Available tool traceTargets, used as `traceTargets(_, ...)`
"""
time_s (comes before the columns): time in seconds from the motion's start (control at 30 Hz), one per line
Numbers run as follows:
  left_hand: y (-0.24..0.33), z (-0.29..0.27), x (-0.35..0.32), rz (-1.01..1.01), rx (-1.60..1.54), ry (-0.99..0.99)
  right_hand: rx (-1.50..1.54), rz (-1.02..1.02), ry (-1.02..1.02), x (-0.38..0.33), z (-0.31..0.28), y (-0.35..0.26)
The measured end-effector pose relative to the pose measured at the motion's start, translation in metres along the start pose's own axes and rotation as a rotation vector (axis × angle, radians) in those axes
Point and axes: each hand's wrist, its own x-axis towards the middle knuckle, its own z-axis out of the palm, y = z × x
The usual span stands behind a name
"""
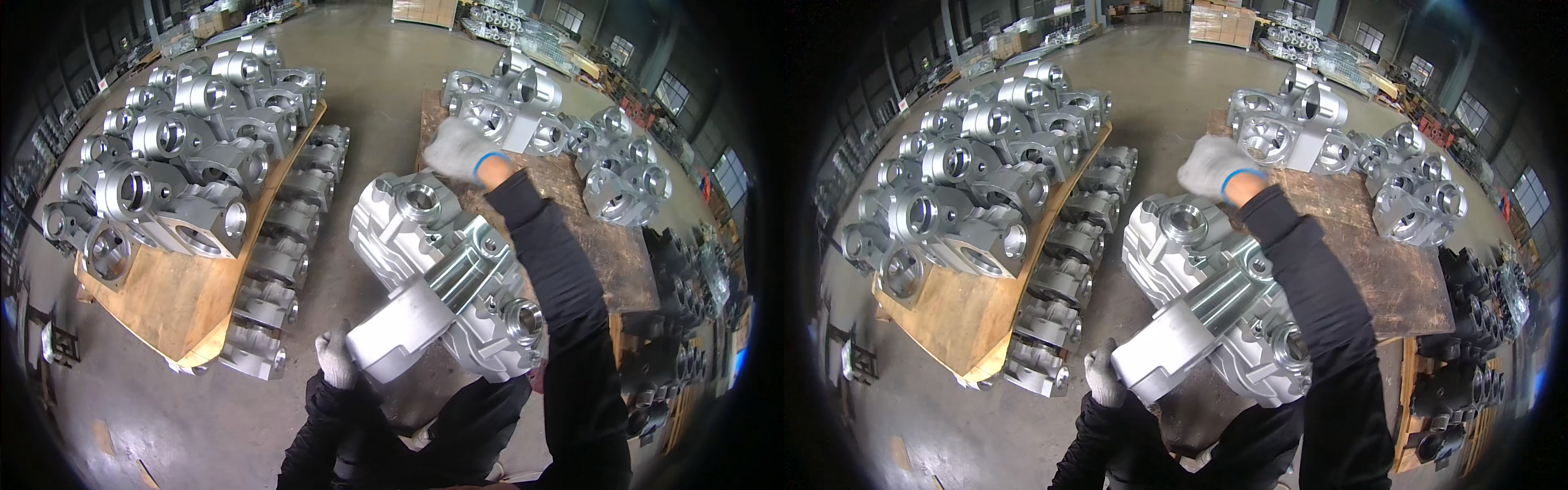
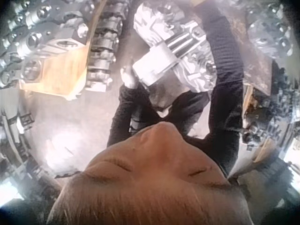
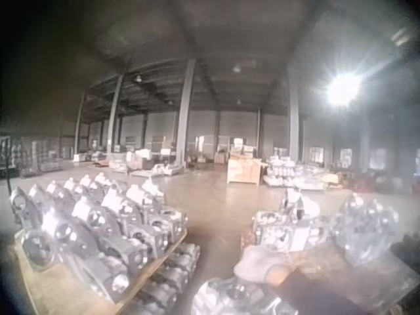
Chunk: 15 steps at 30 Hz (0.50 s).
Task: The person uses a wire brush and a hammer to deburr and smooth the edges of a large metal casting on a wooden workbench. They repeatedly reposition the part and work on different edges and surfaces, then place the finished piece on a nearby pallet.
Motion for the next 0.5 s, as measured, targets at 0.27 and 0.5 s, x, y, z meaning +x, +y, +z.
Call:
traceTargets(0.27, -0.001, 0.002, -0.007, -0.042, 0.032, 0.053, 0.227, 0.087, 0.040, -0.034, -0.001, 0.024)
traceTargets(0.5, 0.009, 0.005, -0.004, -0.031, 0.081, -0.024, 0.488, 0.307, 0.209, -0.044, 0.029, 0.014)
